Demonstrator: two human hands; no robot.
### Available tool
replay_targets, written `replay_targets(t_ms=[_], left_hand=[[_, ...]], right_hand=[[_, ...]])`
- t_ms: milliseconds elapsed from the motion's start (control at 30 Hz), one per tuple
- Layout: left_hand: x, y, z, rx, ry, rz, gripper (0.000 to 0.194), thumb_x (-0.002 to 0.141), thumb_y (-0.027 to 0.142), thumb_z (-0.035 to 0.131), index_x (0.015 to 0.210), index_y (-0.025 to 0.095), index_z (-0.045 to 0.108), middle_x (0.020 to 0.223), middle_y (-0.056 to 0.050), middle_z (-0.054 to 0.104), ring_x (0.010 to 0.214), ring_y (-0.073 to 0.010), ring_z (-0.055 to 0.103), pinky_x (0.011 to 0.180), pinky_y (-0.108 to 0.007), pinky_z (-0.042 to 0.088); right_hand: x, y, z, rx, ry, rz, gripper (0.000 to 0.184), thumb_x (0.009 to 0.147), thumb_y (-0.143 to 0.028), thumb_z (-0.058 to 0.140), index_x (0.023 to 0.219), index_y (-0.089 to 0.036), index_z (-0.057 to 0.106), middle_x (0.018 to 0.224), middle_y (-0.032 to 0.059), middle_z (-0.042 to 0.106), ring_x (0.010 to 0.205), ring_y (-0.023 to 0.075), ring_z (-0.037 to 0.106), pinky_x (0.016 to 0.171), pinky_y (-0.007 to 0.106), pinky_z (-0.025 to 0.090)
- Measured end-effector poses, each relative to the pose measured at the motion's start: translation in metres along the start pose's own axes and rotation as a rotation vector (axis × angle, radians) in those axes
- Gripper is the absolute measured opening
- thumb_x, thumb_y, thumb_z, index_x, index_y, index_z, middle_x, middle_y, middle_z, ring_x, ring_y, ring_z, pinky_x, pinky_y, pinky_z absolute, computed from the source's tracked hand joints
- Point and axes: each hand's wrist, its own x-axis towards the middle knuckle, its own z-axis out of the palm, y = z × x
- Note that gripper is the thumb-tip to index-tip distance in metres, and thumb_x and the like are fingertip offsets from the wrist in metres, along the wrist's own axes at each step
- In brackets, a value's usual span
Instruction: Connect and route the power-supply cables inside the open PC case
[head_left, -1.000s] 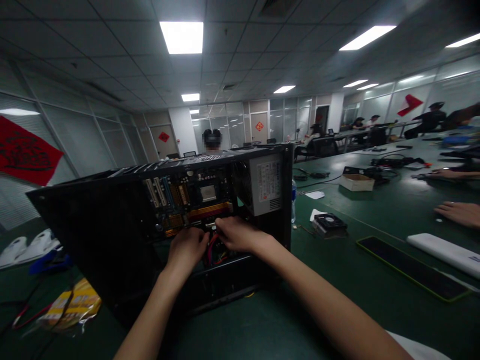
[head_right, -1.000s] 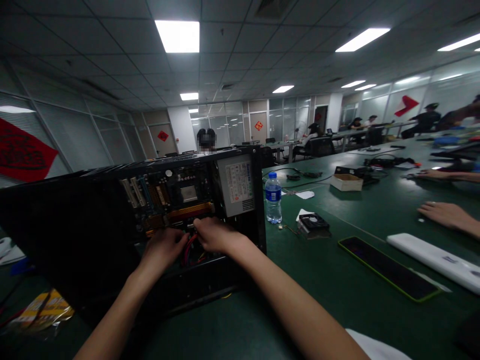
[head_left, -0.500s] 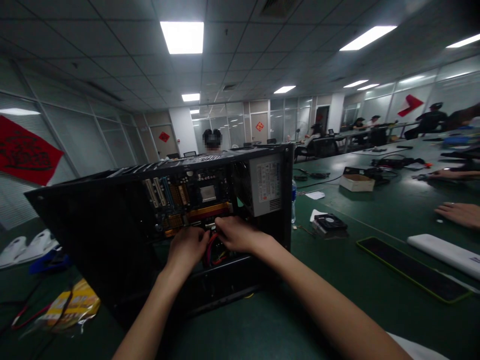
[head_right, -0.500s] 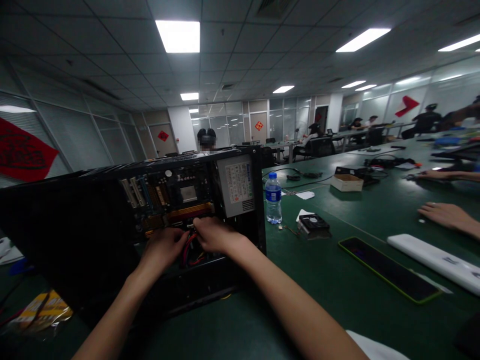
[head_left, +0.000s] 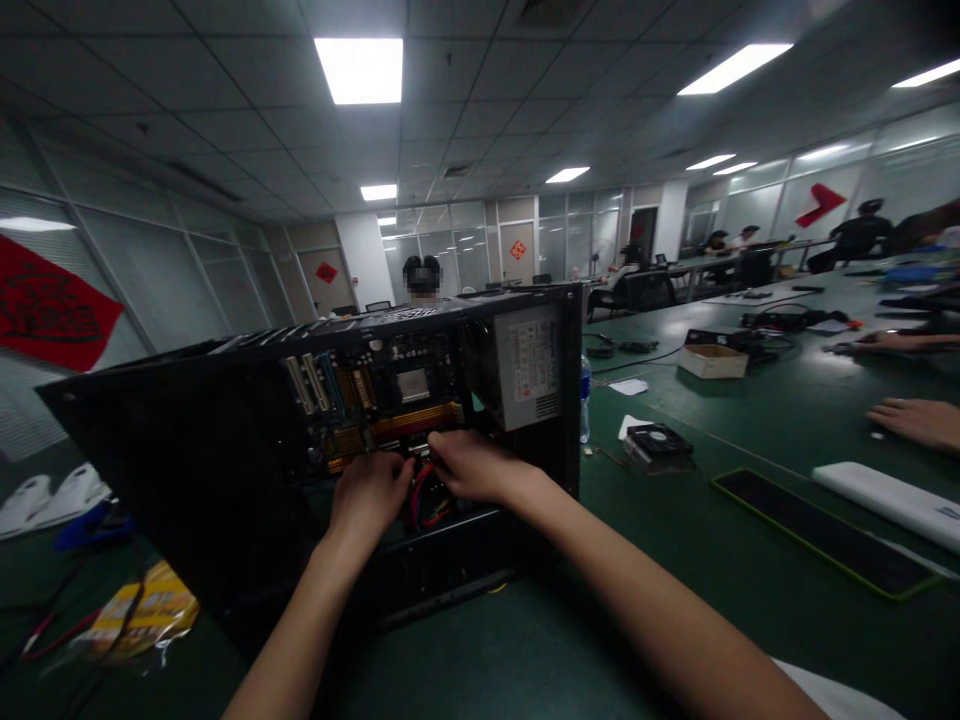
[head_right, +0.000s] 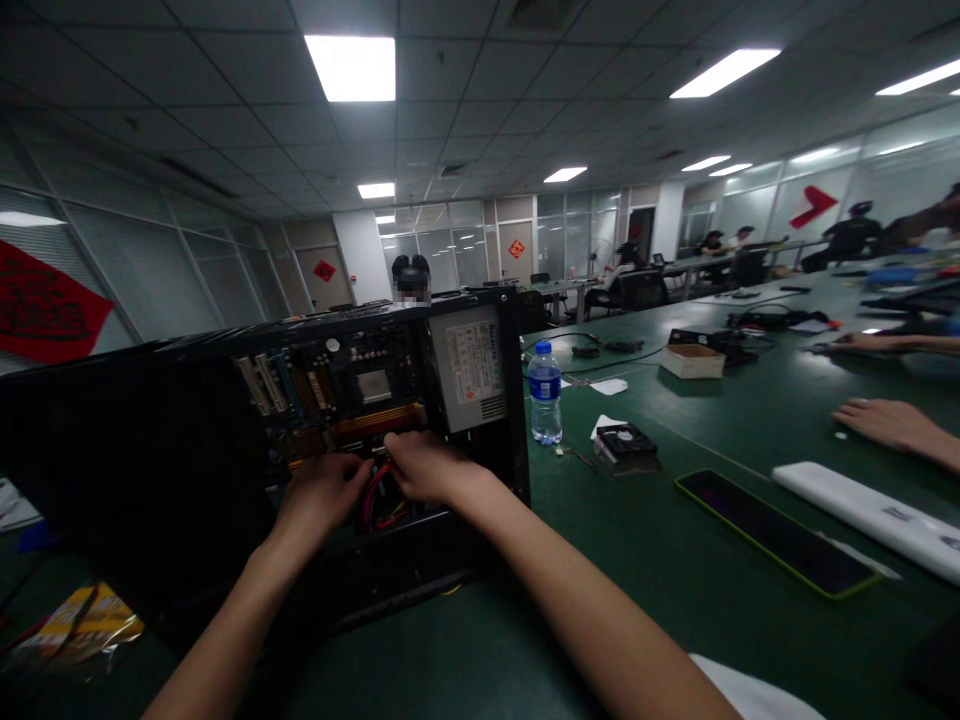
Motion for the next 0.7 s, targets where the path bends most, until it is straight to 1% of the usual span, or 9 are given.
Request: replay_targets(t_ms=[167, 333, 467, 567, 700], left_hand=[[0.003, -0.002, 0.002, -0.029, -0.071, -0.024, 0.036, 0.093, 0.039, 0.044, 0.082, 0.021, 0.073, 0.08, -0.008, 0.073, 0.072, -0.0182, 0.064, 0.059, -0.026, 0.033], [0.005, -0.005, 0.007, -0.059, -0.047, -0.024, 0.038, 0.093, 0.042, 0.043, 0.085, 0.021, 0.073, 0.086, -0.009, 0.074, 0.079, -0.0197, 0.066, 0.062, -0.026, 0.035], [0.005, -0.007, 0.008, -0.098, -0.046, -0.047, 0.037, 0.092, 0.042, 0.044, 0.086, 0.021, 0.073, 0.087, -0.01, 0.074, 0.082, -0.0209, 0.067, 0.063, -0.027, 0.036], [0.004, -0.008, 0.009, -0.13, -0.047, -0.05, 0.037, 0.092, 0.042, 0.044, 0.087, 0.021, 0.074, 0.088, -0.01, 0.074, 0.085, -0.0224, 0.067, 0.064, -0.027, 0.037], [0.004, -0.011, 0.011, -0.167, -0.059, -0.066, 0.037, 0.093, 0.041, 0.044, 0.09, 0.021, 0.075, 0.094, -0.011, 0.074, 0.088, -0.0218, 0.068, 0.068, -0.027, 0.04]], right_hand=[[0.002, -0.002, -0.001, -0.044, -0.019, -0.016, 0.013, 0.09, -0.016, 0.046, 0.101, -0.016, 0.053, 0.098, 0.0123, 0.069, 0.089, 0.0229, 0.066, 0.064, 0.028, 0.039], [0.01, -0.007, 0.0, -0.15, -0.06, -0.002, 0.016, 0.091, -0.014, 0.044, 0.105, -0.016, 0.052, 0.1, 0.0125, 0.069, 0.088, 0.0253, 0.068, 0.066, 0.03, 0.043], [0.014, -0.01, 0.001, -0.235, -0.098, -0.046, 0.021, 0.091, -0.01, 0.04, 0.108, -0.015, 0.051, 0.102, 0.0128, 0.068, 0.09, 0.0262, 0.067, 0.068, 0.032, 0.048], [0.014, -0.012, 0.003, -0.303, -0.098, -0.081, 0.021, 0.094, -0.011, 0.037, 0.11, -0.014, 0.05, 0.103, 0.0139, 0.067, 0.093, 0.0266, 0.067, 0.07, 0.034, 0.05], [0.015, -0.013, 0.005, -0.364, -0.083, -0.102, 0.022, 0.096, -0.012, 0.033, 0.108, -0.012, 0.051, 0.1, 0.0136, 0.067, 0.091, 0.0262, 0.067, 0.069, 0.034, 0.052]])
